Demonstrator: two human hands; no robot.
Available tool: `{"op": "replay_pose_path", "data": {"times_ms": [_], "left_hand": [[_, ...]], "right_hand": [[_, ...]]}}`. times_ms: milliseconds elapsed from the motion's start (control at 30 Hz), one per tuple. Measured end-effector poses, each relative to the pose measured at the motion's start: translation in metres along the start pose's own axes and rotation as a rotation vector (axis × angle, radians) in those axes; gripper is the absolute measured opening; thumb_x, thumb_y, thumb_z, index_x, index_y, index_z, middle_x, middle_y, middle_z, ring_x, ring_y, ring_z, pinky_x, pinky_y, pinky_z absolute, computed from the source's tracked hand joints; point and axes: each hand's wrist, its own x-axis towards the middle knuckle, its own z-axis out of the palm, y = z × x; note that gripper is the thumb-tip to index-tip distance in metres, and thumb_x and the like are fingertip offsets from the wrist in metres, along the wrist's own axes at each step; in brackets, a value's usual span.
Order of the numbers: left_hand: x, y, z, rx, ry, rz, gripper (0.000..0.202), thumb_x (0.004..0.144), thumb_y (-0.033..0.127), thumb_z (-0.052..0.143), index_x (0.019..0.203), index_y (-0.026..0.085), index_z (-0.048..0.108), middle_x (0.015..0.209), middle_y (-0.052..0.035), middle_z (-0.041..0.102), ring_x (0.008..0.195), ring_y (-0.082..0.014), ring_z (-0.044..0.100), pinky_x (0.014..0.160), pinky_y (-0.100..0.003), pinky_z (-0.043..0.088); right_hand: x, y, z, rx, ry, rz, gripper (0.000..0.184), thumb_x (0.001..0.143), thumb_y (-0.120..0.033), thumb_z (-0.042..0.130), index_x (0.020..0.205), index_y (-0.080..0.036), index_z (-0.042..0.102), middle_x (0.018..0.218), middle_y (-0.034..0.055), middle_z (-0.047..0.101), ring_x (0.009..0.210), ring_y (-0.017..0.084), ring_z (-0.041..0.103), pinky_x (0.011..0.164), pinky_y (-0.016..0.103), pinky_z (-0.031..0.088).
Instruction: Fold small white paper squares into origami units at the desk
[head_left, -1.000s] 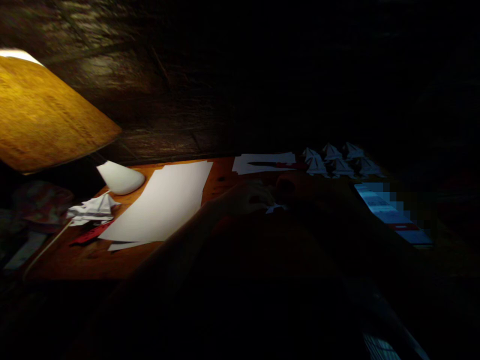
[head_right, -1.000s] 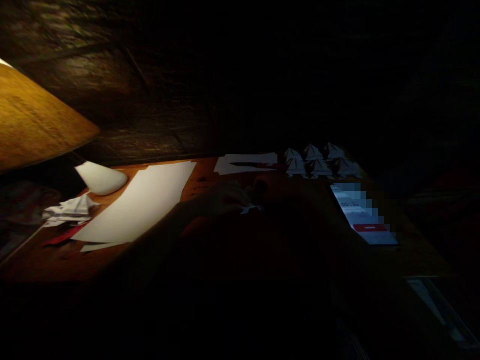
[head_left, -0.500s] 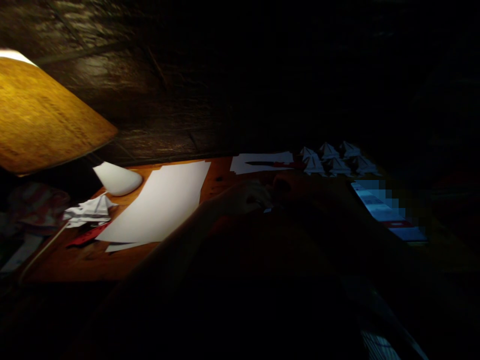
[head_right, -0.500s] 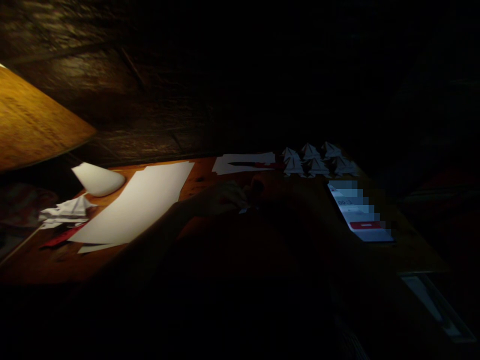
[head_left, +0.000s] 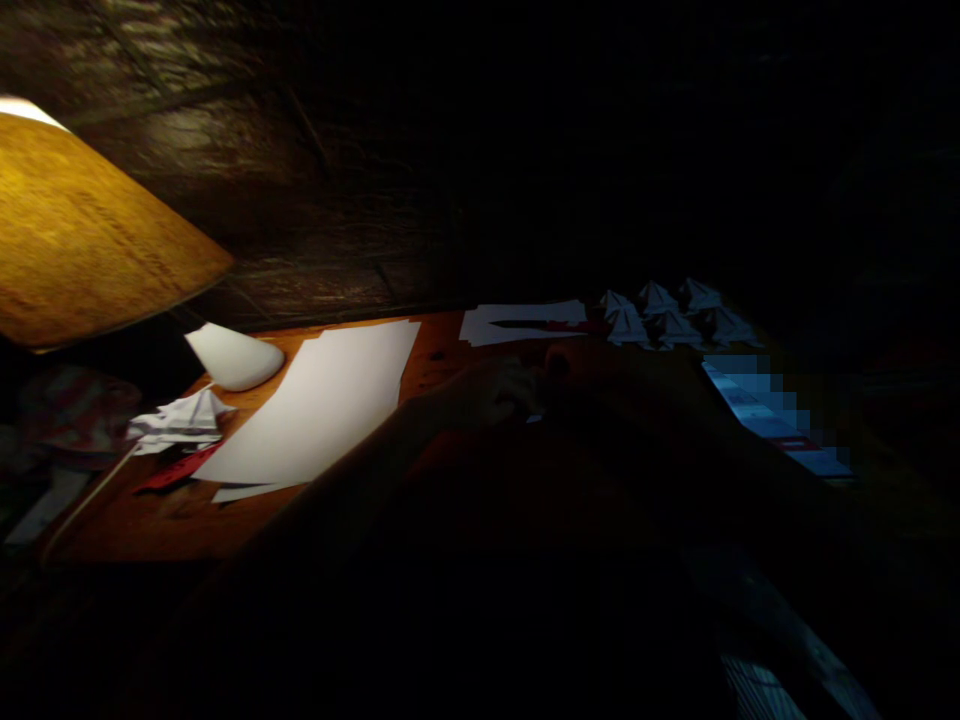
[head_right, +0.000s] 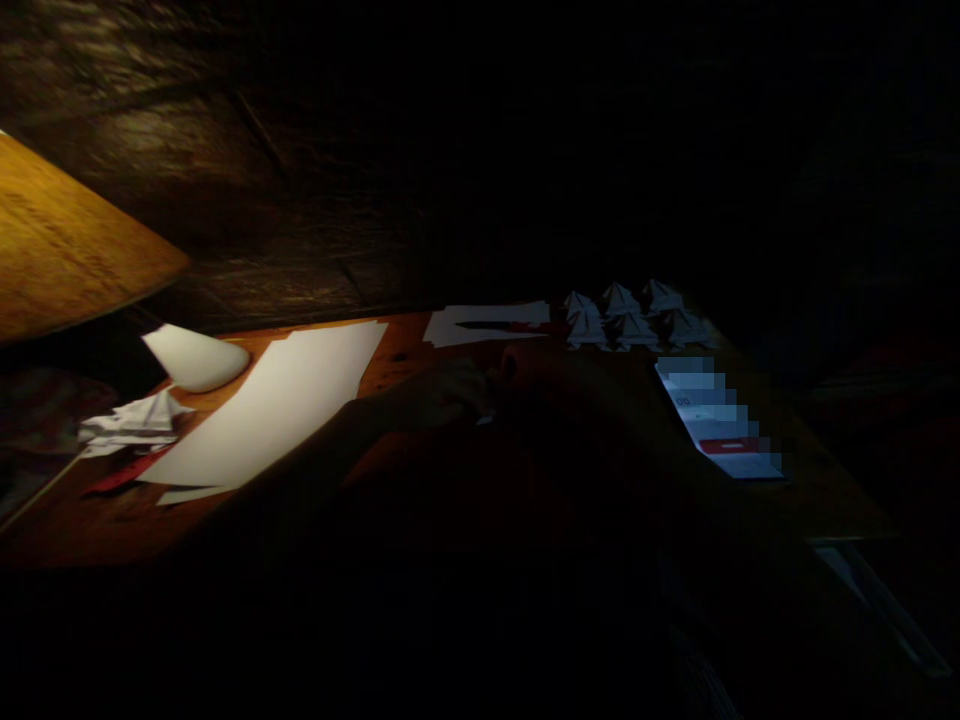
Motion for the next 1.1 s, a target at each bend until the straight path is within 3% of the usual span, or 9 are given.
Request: {"op": "replay_pose_path", "data": {"times_ms": [67,167,367,500,633,900,1100], "left_hand": [[-0.001,0.002,0.000,-0.022,0.016,0.020,0.045,0.076,-0.003,0.051,0.101,0.024,0.076,0.107,-0.0028,0.076,0.104,-0.0203,0.065,0.095,-0.041,0.048],[-0.004,0.005,-0.001,-0.037,0.040,0.028,0.044,0.076,-0.002,0.052,0.102,0.023,0.077,0.112,-0.0047,0.076,0.105,-0.0212,0.064,0.096,-0.043,0.048],[-0.005,0.005,-0.002,-0.020,0.037,-0.004,0.040,0.080,0.000,0.053,0.100,0.024,0.077,0.114,-0.0043,0.075,0.107,-0.0217,0.062,0.093,-0.041,0.049],[-0.004,0.004,-0.003,-0.035,0.024,0.034,0.042,0.080,0.000,0.051,0.103,0.023,0.077,0.114,-0.0050,0.075,0.106,-0.0215,0.062,0.093,-0.041,0.049],[-0.002,0.006,-0.003,-0.015,0.011,0.003,0.043,0.079,0.001,0.051,0.104,0.025,0.076,0.111,-0.0037,0.074,0.104,-0.0212,0.061,0.093,-0.040,0.047],[0.009,0.010,0.005,0.068,0.042,-0.055,0.032,0.078,0.005,0.050,0.088,0.023,0.074,0.111,-0.0034,0.072,0.096,-0.0210,0.058,0.085,-0.039,0.044],[0.005,0.007,0.001,0.018,0.028,-0.028,0.036,0.079,0.003,0.052,0.095,0.024,0.076,0.104,-0.0018,0.076,0.097,-0.0196,0.063,0.087,-0.037,0.046]], "right_hand": [[0.003,0.003,0.001,0.007,-0.020,0.009,0.022,0.080,-0.036,0.070,0.094,-0.019,0.072,0.098,0.0066,0.078,0.077,0.020,0.068,0.058,0.026,0.042],[0.004,0.014,0.004,0.017,0.068,-0.089,0.025,0.084,-0.042,0.066,0.094,-0.019,0.070,0.101,0.0085,0.077,0.080,0.020,0.067,0.062,0.026,0.043],[0.001,0.026,0.005,0.117,0.054,-0.230,0.026,0.080,-0.036,0.071,0.098,-0.018,0.067,0.108,0.0100,0.075,0.085,0.020,0.067,0.068,0.026,0.047],[-0.002,0.024,0.002,0.127,0.046,-0.229,0.026,0.083,-0.040,0.069,0.097,-0.018,0.067,0.102,0.0094,0.075,0.080,0.019,0.066,0.067,0.026,0.047],[-0.005,0.018,0.002,0.044,0.079,-0.207,0.025,0.078,-0.035,0.072,0.098,-0.020,0.068,0.108,0.0090,0.075,0.089,0.021,0.067,0.071,0.026,0.047],[-0.002,0.004,0.006,-0.032,0.094,-0.066,0.033,0.074,-0.033,0.073,0.105,-0.021,0.071,0.099,0.0066,0.077,0.081,0.021,0.068,0.063,0.027,0.045],[-0.005,0.012,0.001,0.018,0.093,-0.172,0.032,0.078,-0.032,0.074,0.106,-0.019,0.070,0.112,0.0089,0.075,0.094,0.021,0.068,0.074,0.026,0.047]]}}
